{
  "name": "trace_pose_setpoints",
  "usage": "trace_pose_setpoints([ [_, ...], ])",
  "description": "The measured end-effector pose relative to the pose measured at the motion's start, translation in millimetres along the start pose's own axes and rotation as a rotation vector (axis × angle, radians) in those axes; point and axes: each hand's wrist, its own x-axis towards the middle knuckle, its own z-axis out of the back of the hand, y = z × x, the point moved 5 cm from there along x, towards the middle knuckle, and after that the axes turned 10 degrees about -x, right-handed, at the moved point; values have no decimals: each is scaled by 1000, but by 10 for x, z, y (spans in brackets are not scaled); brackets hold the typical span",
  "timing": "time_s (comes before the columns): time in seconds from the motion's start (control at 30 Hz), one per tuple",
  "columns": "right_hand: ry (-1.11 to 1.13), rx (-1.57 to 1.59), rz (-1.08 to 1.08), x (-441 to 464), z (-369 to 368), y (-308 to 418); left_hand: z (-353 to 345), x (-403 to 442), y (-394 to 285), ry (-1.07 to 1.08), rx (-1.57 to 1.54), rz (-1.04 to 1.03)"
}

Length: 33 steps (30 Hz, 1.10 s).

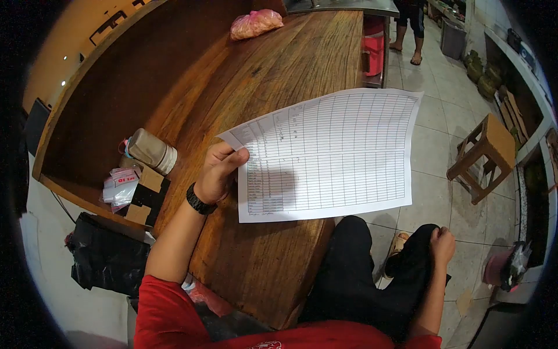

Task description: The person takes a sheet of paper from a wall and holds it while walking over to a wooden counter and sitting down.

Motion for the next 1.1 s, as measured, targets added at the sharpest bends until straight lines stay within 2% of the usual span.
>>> trace_pose_setpoints([
  [1.1,2,-13,4,-10,33,20,33,0,26,14,-30,38],
])
